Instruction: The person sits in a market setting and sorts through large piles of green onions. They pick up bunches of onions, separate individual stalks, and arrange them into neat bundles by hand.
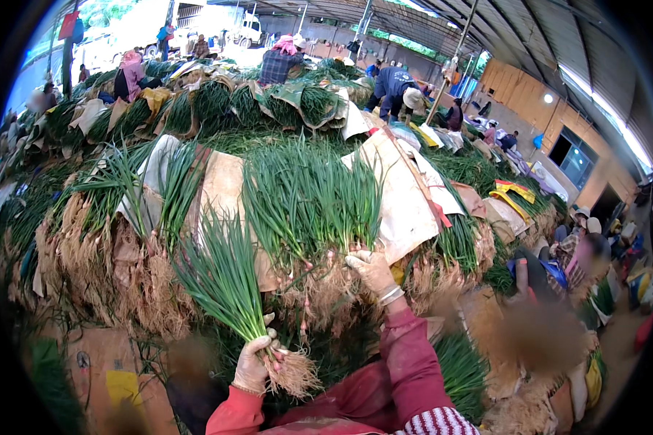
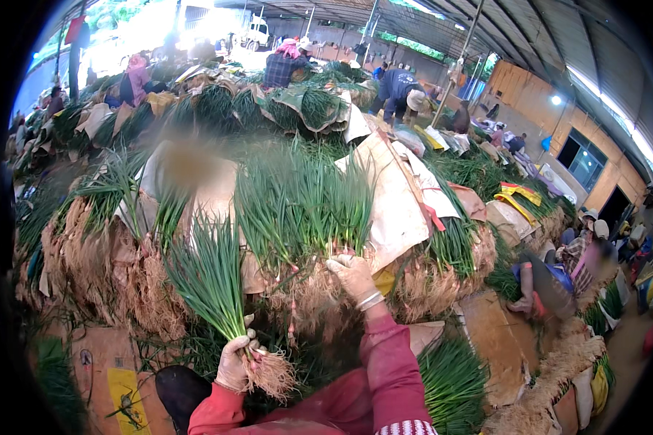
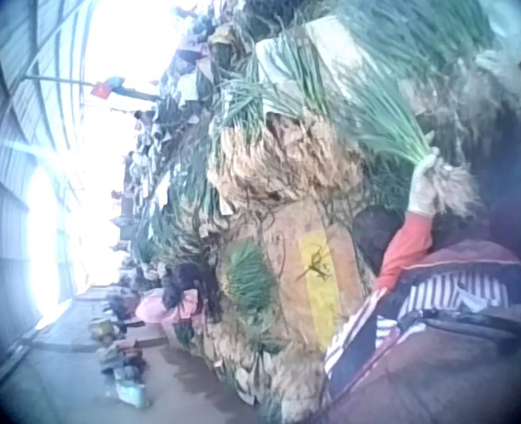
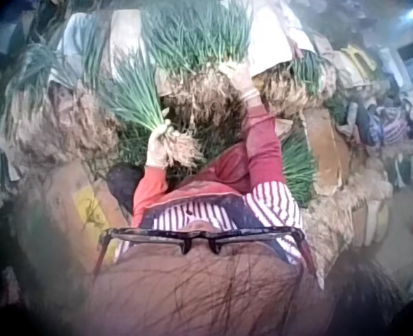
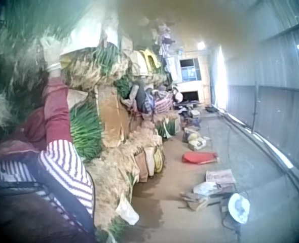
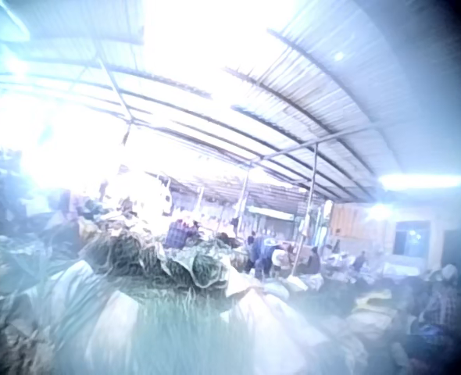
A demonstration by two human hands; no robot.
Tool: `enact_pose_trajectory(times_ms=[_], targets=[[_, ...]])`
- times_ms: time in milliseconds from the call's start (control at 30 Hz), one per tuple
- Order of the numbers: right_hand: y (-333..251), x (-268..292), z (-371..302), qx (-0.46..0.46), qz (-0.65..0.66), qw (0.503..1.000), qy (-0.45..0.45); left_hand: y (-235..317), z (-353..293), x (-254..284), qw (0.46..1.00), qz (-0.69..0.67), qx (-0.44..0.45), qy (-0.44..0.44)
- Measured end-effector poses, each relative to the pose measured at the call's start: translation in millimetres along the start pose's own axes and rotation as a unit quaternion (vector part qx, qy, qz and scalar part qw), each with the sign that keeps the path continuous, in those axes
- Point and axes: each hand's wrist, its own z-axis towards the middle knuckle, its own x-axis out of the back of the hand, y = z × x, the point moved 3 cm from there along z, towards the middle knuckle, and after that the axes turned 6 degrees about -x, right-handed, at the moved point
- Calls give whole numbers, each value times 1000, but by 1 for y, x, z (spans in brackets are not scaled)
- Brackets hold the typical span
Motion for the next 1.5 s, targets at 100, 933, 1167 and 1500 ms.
enact_pose_trajectory(times_ms=[100,933,1167,1500], targets=[[-39,-26,-28,-188,122,974,-35,8,-2,4,1000,21,-3,1],[-51,-131,-142,40,-224,953,-198,24,-24,3,1000,2,-17,-4],[-66,-111,2,-62,-349,932,71,19,-16,7,999,33,5,-36],[-20,-103,6,-166,-360,918,-23,19,-14,3,999,30,15,-23]])
